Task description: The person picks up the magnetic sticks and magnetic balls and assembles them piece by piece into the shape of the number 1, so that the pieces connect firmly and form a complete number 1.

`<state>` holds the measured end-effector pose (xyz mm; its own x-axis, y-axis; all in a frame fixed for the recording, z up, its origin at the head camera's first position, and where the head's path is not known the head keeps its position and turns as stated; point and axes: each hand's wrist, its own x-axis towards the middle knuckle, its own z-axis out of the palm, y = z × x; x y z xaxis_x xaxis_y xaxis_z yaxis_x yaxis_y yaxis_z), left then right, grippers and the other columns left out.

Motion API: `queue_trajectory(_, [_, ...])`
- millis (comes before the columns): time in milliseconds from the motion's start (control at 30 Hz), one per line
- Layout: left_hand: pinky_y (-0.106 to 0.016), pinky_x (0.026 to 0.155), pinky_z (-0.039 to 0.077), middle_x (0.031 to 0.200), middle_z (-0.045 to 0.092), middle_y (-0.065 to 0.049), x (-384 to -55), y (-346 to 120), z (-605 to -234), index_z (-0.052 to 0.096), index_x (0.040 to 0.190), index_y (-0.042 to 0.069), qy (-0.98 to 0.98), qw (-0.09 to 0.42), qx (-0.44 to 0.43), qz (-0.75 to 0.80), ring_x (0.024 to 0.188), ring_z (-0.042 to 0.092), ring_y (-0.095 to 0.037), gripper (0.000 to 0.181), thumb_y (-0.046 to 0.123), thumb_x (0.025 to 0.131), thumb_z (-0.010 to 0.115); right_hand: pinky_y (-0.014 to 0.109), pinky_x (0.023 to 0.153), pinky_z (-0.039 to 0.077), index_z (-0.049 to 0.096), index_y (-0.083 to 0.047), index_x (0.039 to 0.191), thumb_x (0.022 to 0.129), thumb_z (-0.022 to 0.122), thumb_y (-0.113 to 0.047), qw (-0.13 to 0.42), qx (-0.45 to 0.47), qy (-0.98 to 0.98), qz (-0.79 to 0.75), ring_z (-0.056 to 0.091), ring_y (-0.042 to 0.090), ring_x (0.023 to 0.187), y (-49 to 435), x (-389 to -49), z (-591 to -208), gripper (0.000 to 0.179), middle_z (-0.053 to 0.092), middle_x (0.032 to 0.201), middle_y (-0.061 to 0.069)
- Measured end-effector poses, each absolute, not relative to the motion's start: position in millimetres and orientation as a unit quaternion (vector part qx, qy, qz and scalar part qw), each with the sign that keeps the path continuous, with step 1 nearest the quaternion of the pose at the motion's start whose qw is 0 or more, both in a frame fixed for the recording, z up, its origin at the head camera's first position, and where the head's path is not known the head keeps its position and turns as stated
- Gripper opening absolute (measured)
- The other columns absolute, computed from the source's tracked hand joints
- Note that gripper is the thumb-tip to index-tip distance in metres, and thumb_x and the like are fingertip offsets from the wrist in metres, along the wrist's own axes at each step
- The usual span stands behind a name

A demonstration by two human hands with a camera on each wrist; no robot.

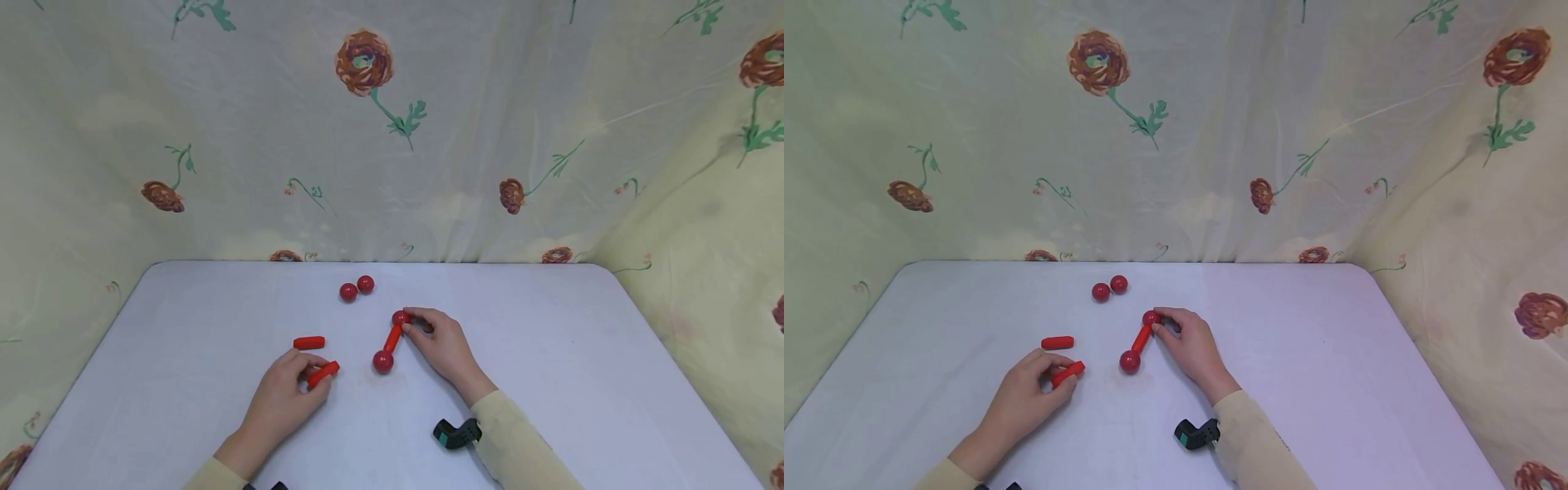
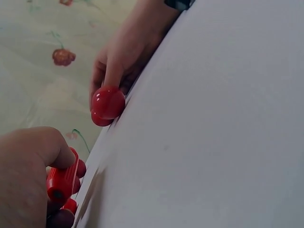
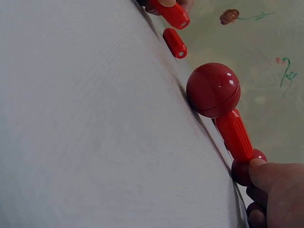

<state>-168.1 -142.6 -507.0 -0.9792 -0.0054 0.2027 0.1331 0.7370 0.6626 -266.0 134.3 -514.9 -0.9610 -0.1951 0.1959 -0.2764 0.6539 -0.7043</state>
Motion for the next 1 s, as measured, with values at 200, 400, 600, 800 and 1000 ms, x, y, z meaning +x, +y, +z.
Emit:
queue_trajectory(200, [-0.026,0.069,0.052,0.09,0.056,0.011,-167,-139,-507,0.069,0.101,0.02,-0.928,0.098,-0.045,-0.357,0.08,0.054,-0.009,0.031,0.028,0.075,0.085,0.032,0.09,0.051,0.066,-0.023,0.129,0.092,0.072,-0.03,0.054,0.128,-0.908,0.394,0.059,0.012,0.108,133,-266,-515,0.038,0.065,0.121,-0.006])
queue_trajectory(400, [-0.026,0.069,0.052,0.087,0.056,0.014,-164,-134,-506,0.071,0.101,0.021,-0.927,0.093,-0.063,-0.357,0.078,0.054,-0.006,0.028,0.026,0.077,0.085,0.032,0.09,0.051,0.066,-0.024,0.129,0.092,0.073,-0.031,0.052,0.125,-0.909,0.395,0.059,0.012,0.108,133,-266,-516,0.038,0.064,0.122,-0.007])
queue_trajectory(600, [-0.025,0.069,0.052,0.084,0.055,0.016,-164,-128,-506,0.071,0.101,0.023,-0.928,0.084,-0.064,-0.358,0.076,0.054,-0.004,0.028,0.029,0.077,0.085,0.032,0.09,0.052,0.066,-0.024,0.129,0.092,0.072,-0.031,0.053,0.125,-0.909,0.395,0.059,0.012,0.108,133,-265,-515,0.039,0.064,0.122,-0.006])
queue_trajectory(800, [-0.025,0.067,0.05,0.08,0.053,0.017,-164,-123,-507,0.071,0.099,0.024,-0.928,0.085,-0.068,-0.357,0.074,0.052,-0.004,0.024,0.03,0.079,0.083,0.033,0.089,0.052,0.066,-0.023,0.129,0.092,0.072,-0.031,0.053,0.125,-0.908,0.395,0.059,0.013,0.108,133,-265,-515,0.038,0.064,0.122,-0.006])
queue_trajectory(1000, [-0.026,0.067,0.049,0.078,0.054,0.016,-164,-118,-505,0.073,0.098,0.022,-0.929,0.079,-0.073,-0.354,0.072,0.051,-0.005,0.021,0.029,0.081,0.081,0.034,0.09,0.052,0.066,-0.024,0.129,0.092,0.072,-0.032,0.051,0.123,-0.91,0.393,0.059,0.013,0.109,133,-266,-516,0.038,0.064,0.122,-0.006])
